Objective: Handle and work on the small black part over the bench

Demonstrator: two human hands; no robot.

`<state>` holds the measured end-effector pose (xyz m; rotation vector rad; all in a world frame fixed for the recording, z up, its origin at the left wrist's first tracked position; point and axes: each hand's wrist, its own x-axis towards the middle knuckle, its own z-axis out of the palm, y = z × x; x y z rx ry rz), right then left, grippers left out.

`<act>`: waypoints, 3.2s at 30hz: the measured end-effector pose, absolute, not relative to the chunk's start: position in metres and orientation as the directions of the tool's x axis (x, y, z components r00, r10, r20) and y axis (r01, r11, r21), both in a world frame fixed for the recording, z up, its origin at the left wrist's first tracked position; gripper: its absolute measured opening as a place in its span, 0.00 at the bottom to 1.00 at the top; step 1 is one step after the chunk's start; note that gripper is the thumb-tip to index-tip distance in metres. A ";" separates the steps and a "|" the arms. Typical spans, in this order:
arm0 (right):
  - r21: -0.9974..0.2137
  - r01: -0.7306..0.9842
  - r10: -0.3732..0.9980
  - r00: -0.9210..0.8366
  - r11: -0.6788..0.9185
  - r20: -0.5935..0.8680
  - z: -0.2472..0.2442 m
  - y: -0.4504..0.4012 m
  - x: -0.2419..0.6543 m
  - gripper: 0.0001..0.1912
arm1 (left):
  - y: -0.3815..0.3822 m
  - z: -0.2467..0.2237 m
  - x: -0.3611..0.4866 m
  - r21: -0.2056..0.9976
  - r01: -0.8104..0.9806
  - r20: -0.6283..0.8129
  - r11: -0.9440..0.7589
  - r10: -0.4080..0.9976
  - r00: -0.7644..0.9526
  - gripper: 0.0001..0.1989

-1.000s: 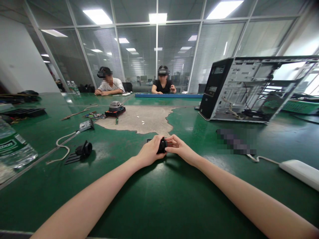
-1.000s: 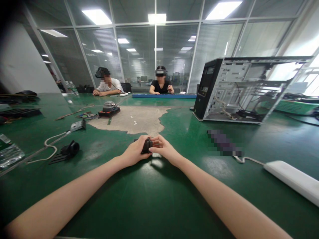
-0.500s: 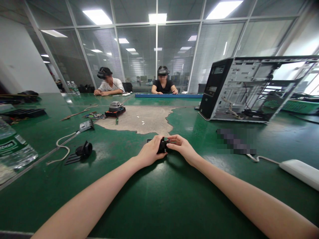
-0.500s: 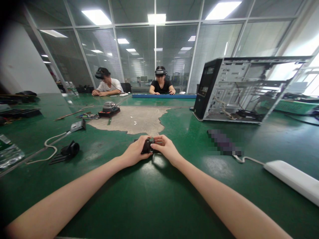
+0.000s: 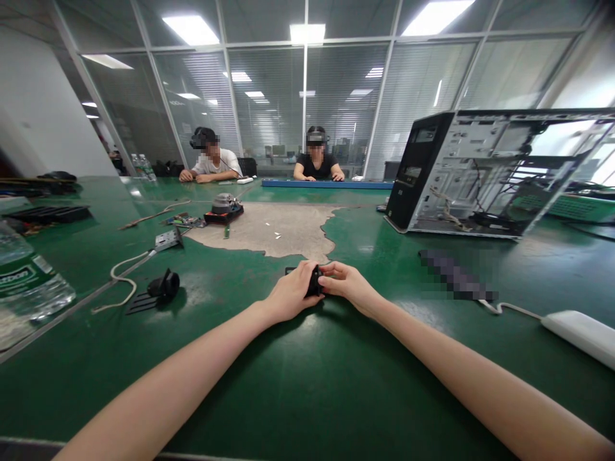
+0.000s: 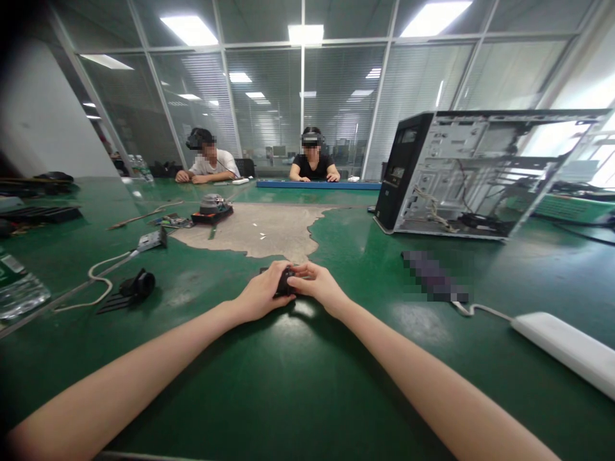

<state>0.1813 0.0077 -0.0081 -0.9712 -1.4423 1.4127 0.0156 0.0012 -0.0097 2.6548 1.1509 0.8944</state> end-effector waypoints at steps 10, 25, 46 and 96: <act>-0.964 0.004 0.911 -0.327 0.267 0.251 -0.005 -0.003 0.181 0.12 | 0.003 -0.012 0.015 0.344 0.620 0.479 -0.706 0.699 0.531 0.29; -0.947 0.033 0.881 -0.380 0.319 0.283 -0.010 -0.002 0.181 0.14 | 0.005 -0.013 0.015 0.341 0.622 0.478 -0.705 0.699 0.531 0.30; -0.966 -0.008 0.895 -0.375 0.259 0.243 -0.009 -0.003 0.180 0.11 | 0.004 -0.011 0.015 0.302 0.631 0.489 -0.714 0.685 0.541 0.27; -0.966 -0.007 0.898 -0.367 0.258 0.243 -0.008 -0.003 0.180 0.13 | 0.004 -0.013 0.015 0.327 0.622 0.493 -0.711 0.690 0.529 0.29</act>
